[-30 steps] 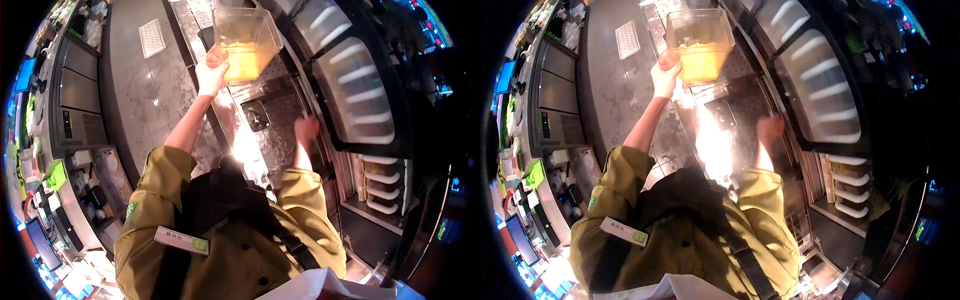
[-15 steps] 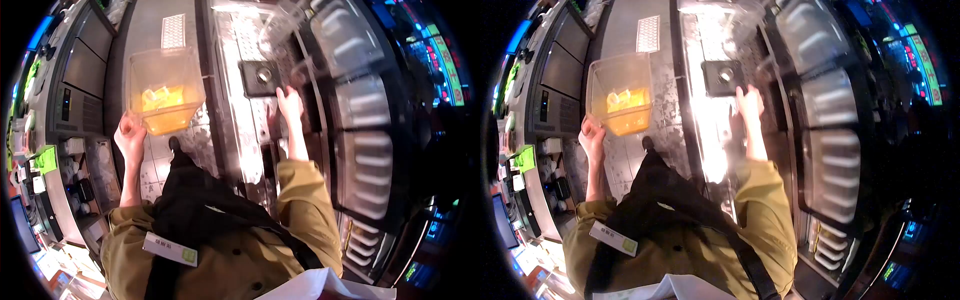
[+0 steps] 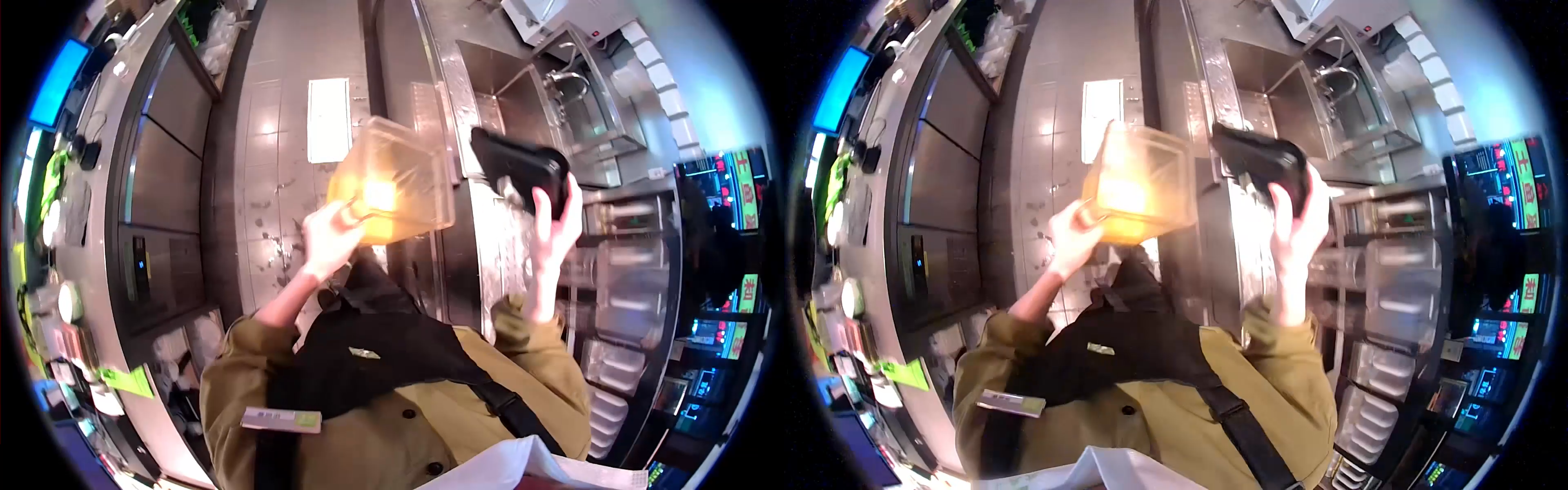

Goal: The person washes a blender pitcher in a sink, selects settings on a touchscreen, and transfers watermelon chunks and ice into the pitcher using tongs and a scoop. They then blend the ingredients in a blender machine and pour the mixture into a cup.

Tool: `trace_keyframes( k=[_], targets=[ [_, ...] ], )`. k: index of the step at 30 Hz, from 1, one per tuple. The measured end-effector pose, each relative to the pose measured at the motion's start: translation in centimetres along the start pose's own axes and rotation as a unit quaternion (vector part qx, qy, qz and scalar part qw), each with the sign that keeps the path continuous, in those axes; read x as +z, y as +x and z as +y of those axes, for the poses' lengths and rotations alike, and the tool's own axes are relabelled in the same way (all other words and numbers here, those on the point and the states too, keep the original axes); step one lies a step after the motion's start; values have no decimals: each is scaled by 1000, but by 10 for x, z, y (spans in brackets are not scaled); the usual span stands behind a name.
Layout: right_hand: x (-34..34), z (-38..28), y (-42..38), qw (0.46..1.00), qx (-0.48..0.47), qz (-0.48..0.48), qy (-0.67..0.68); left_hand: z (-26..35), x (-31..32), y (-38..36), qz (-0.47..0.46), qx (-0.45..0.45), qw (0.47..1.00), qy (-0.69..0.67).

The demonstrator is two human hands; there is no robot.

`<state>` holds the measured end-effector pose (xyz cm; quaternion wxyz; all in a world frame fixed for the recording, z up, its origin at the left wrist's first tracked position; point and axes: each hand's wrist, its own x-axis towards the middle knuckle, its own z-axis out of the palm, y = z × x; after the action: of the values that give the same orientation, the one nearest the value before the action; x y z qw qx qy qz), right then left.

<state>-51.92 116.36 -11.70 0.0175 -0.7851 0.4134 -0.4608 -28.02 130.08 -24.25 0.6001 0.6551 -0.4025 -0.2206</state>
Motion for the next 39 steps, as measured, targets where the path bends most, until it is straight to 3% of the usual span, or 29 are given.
trace_keyframes(
  k=[2,4,6,8,9,11,18,20,22,23,24,26,27,30,33,34,35,36,37,38,39],
  targets=[
    [66,-7,54,989,-129,-75,-23,-12,25,73,-10,43,999,-3],
    [138,1,95,971,-222,-75,-37,-20,48,148,-22,44,998,30],
    [193,17,134,961,-231,-132,-71,-34,74,226,-10,54,998,30],
    [247,50,178,952,-296,-69,-28,-38,96,302,-26,22,998,-47],
    [270,60,210,953,-289,-84,-36,-37,107,345,-6,76,996,-39],
    [301,74,256,961,-252,-110,-44,-36,125,410,-21,71,996,-58],
    [449,146,432,979,-194,-29,-52,-52,190,660,-65,116,987,-91],
    [483,166,467,988,-132,-56,-58,-71,220,724,-106,119,979,-123],
    [523,197,527,999,13,45,16,-97,263,799,-157,183,955,-169],
    [541,211,547,981,110,115,-110,-105,279,818,-185,186,951,-162],
    [557,239,560,937,185,125,-270,-113,294,833,-207,188,947,-155],
    [576,280,593,856,452,-19,-251,-129,325,855,-261,175,939,-138],
    [593,279,607,792,516,-62,-320,-129,332,862,-300,132,932,-153],
    [617,296,623,753,508,-82,-411,-148,339,891,-474,75,867,-134],
    [609,294,625,782,462,-85,-410,-121,306,979,-673,234,692,-118],
    [610,295,621,789,446,-71,-416,-82,320,1015,-712,201,665,-105],
    [611,290,617,759,468,-47,-450,-43,334,1050,-747,167,638,-88],
    [610,294,625,732,476,-18,-487,-23,370,1057,-560,403,692,-213],
    [602,291,632,717,470,26,-514,7,401,1061,-541,472,656,-234],
    [602,298,626,721,441,62,-532,16,444,1055,-521,578,601,-182],
    [611,306,614,730,487,34,-478,-5,480,1037,-497,667,550,-77]
  ],
)
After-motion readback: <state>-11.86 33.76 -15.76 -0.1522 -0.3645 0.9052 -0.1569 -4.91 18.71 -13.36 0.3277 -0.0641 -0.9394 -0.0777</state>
